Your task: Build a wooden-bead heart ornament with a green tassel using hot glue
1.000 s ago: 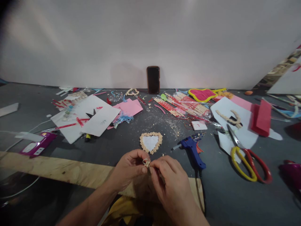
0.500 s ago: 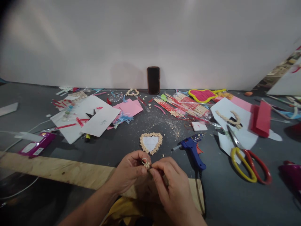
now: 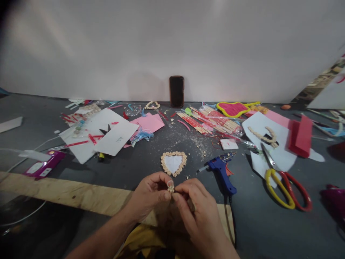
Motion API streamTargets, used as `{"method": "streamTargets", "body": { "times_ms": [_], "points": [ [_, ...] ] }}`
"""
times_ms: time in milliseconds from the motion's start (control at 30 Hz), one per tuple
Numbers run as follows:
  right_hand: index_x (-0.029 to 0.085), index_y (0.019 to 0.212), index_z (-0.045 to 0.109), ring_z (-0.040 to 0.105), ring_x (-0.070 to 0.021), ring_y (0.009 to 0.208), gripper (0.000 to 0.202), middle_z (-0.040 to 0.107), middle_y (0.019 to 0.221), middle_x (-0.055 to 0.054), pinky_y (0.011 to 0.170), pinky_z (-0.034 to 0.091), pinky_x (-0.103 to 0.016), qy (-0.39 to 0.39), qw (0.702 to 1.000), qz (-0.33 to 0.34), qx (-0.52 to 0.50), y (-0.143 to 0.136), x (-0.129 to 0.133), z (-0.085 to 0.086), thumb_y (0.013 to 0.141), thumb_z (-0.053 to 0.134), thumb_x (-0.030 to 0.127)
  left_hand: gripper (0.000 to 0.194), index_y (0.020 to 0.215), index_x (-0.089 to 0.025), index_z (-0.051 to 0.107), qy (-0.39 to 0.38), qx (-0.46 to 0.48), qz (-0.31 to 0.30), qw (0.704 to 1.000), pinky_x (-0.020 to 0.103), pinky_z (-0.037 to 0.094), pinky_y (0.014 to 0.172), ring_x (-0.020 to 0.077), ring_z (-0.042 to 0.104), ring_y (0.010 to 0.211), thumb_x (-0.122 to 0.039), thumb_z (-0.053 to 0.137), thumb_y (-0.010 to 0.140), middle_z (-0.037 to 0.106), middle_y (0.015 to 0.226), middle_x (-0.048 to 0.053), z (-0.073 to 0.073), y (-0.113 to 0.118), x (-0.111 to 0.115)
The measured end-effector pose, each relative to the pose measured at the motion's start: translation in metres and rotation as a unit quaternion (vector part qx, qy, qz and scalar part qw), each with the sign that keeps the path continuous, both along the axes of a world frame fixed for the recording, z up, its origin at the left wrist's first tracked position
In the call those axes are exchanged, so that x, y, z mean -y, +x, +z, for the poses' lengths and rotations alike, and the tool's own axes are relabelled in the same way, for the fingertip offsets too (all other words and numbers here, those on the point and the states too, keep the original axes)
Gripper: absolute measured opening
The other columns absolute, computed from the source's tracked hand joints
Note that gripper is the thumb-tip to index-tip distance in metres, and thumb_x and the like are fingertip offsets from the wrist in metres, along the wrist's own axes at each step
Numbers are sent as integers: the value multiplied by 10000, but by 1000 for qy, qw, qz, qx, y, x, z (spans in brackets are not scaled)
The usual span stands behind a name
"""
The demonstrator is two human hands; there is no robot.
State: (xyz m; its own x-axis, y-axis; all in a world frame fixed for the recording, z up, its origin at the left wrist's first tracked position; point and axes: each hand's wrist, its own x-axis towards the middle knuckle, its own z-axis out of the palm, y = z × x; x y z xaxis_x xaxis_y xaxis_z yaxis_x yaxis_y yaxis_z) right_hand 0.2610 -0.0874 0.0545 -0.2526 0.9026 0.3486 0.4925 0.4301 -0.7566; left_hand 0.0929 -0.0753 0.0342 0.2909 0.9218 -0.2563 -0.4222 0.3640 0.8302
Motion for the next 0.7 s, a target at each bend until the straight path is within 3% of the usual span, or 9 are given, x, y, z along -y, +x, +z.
{"method": "streamTargets", "body": {
  "times_ms": [167, 300, 433, 600, 700],
  "points": [
    [236, 1127, 567, 639, -128, 789, 253, 658, 935, -27, 657, 513, -209, -131, 990, 13, -50, 7, -8, 2, 896, 501, 317, 386, 802, -158, 580, 16, -21, -20, 999, 204, 406, 608, 95, 506, 650, -236, 861, 548, 572, 706, -21, 2, 3, 2],
    [210, 906, 630, 609, -117, 735, 185, 644, 818, -8, 651, 496, -206, -211, 974, 63, -60, 4, -14, 10, 888, 511, 351, 407, 844, -175, 562, 67, -75, -4, 995, 231, 416, 692, 127, 533, 746, -225, 852, 563, 588, 768, -10, 4, 3, 6],
    [187, 794, 610, 503, -91, 567, 250, 553, 639, 23, 516, 435, -186, -265, 957, 45, -111, 2, -16, 13, 870, 525, 409, 464, 885, -171, 566, 82, -76, -32, 993, 232, 410, 714, 146, 545, 794, -240, 869, 540, 597, 810, 10, 5, -1, 10],
    [174, 769, 624, 490, -92, 583, 282, 555, 645, 12, 527, 423, -188, -269, 954, 12, -129, 1, -15, 15, 827, 571, 445, 426, 939, -157, 612, 93, -107, -37, 989, 246, 421, 767, 156, 545, 847, -308, 837, 610, 608, 883, 29, 3, -3, 11],
    [176, 761, 637, 459, -82, 554, 274, 541, 620, 17, 502, 401, -180, -256, 960, 5, -115, -2, -13, 17, 818, 584, 439, 335, 921, -141, 623, 64, -54, -24, 996, 229, 424, 746, 122, 548, 793, -330, 783, 694, 621, 857, 25, 3, 0, 10]
  ]
}}
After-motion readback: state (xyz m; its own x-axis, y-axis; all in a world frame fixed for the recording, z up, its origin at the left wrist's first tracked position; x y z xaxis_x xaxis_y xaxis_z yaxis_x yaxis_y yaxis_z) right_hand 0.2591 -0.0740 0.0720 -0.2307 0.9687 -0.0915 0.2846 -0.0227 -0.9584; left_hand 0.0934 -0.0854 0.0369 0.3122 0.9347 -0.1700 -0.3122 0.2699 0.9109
